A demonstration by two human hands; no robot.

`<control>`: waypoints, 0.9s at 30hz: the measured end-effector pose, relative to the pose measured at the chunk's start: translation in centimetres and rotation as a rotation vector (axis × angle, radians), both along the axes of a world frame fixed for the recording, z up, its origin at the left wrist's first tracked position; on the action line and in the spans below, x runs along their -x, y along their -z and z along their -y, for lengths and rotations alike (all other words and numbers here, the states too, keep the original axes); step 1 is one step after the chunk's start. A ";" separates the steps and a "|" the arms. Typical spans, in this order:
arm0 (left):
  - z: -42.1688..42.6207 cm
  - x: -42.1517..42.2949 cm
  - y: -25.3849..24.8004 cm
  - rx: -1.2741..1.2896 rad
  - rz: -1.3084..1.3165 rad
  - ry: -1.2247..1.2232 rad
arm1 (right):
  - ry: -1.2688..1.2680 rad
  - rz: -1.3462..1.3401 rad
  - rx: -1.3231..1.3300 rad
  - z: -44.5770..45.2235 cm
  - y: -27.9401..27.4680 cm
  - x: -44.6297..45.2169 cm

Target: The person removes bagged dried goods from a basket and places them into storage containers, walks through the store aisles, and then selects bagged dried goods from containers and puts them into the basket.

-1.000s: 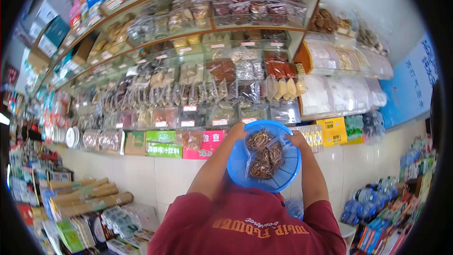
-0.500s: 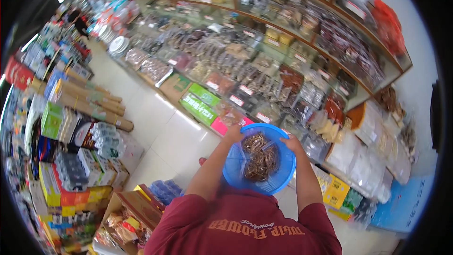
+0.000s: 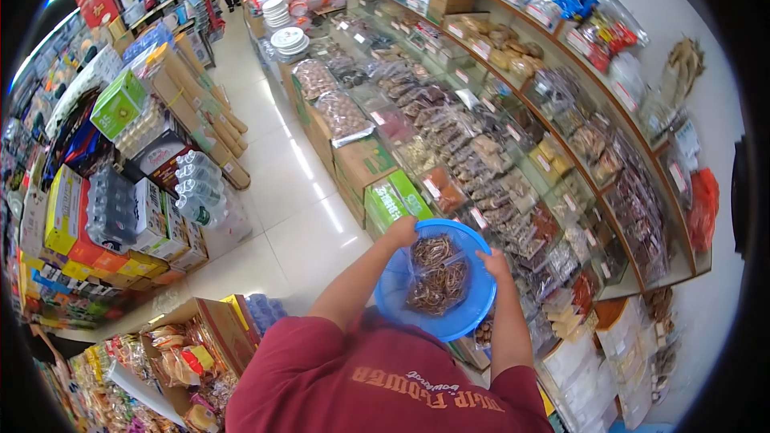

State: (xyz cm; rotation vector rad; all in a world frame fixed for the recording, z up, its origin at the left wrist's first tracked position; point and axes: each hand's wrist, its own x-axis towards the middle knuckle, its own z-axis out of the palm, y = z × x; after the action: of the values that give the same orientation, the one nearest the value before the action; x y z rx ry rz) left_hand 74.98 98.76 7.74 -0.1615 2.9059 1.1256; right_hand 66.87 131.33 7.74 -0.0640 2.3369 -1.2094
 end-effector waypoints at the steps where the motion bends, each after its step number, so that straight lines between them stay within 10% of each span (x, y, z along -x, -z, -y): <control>1: 1.5 0.6 -0.4 -0.003 0.004 -0.010 | 0.020 0.015 0.024 1.4 0.0 0.6; 27: 37.9 -11.7 0.4 -0.048 0.048 -0.834 | -0.747 -0.094 0.017 53.3 0.9 7.5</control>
State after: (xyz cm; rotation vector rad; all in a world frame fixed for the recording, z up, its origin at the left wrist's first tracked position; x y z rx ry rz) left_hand 86.69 60.84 7.31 -1.4662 2.7847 1.2015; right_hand 59.34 78.02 6.86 -0.9242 2.0608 -0.8461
